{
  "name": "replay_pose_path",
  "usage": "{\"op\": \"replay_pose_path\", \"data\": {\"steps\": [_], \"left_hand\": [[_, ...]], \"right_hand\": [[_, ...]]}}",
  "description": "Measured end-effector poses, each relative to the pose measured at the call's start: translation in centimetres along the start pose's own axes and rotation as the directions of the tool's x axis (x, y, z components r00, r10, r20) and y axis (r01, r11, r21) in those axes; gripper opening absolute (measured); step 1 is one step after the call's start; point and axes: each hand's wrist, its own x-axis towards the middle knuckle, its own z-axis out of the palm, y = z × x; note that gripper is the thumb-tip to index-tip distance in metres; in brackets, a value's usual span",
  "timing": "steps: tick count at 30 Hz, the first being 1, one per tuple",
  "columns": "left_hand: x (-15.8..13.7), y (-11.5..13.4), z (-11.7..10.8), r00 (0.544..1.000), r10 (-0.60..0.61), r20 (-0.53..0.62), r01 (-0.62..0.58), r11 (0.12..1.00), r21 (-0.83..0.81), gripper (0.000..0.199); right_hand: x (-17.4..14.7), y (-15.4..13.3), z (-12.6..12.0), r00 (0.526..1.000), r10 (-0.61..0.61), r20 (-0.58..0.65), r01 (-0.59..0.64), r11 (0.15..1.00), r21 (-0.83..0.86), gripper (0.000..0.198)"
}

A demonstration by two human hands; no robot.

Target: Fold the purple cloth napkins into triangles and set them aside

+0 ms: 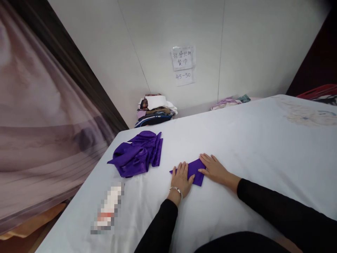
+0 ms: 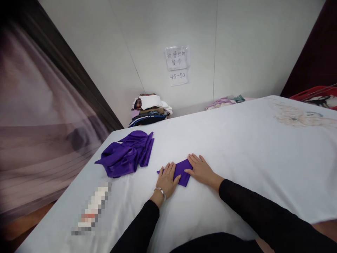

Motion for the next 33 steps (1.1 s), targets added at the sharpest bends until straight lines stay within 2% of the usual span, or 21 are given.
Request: {"op": "replay_pose_path", "data": {"steps": [4,10,14,16,18,20,22,27,31,33], "left_hand": [[-1.1,-0.9,-0.3,0.998,-0.064,0.015,0.064,0.998,-0.008,0.062],[-3.3,-3.4,-1.2,0.977,-0.206,0.049,0.206,0.978,0.014,0.062],[-3.7,-3.8,-1.8,0.952,-0.305,0.007,0.304,0.952,0.025,0.058],[-3.5,-3.1,-1.9,0.97,-0.239,-0.033,0.24,0.97,0.032,0.058],[-3.0,-2.0,-1.9,0.996,-0.081,-0.046,0.082,0.996,0.028,0.062],[-2.3,-1.1,-1.7,0.996,0.076,-0.037,-0.076,0.997,0.009,0.064],[-1.4,-0.6,-1.5,0.988,0.156,-0.019,-0.157,0.988,-0.014,0.063],[0.4,-1.2,-1.1,0.991,0.13,-0.007,-0.13,0.984,-0.121,0.058],[1.0,-1.8,-1.4,0.999,-0.001,-0.041,-0.016,0.913,-0.407,0.049],[1.4,-2.0,-1.9,0.997,-0.07,-0.033,0.045,0.871,-0.489,0.039]], "right_hand": [[-0.5,1.0,-0.2,1.0,-0.007,-0.009,0.007,1.0,0.002,0.069],[-0.7,1.6,-0.4,1.0,-0.021,0.009,0.021,1.0,-0.017,0.07],[-0.6,2.0,-0.1,0.999,-0.049,0.006,0.049,0.999,-0.01,0.071],[-0.6,2.1,0.0,0.998,-0.059,0.006,0.059,0.998,-0.001,0.072],[-0.5,2.2,-0.1,0.998,-0.064,0.01,0.064,0.998,0.001,0.072],[-0.5,2.2,-0.3,0.998,-0.065,0.018,0.066,0.998,-0.007,0.071],[-0.5,2.2,-0.5,0.997,-0.068,0.031,0.068,0.998,-0.016,0.071],[-0.6,2.5,-0.8,0.993,-0.106,0.051,0.107,0.994,-0.006,0.071],[-0.7,2.5,-1.2,0.994,-0.108,0.013,0.108,0.993,0.042,0.066],[-0.6,2.2,-1.7,0.993,-0.111,-0.037,0.114,0.989,0.097,0.057]]}}
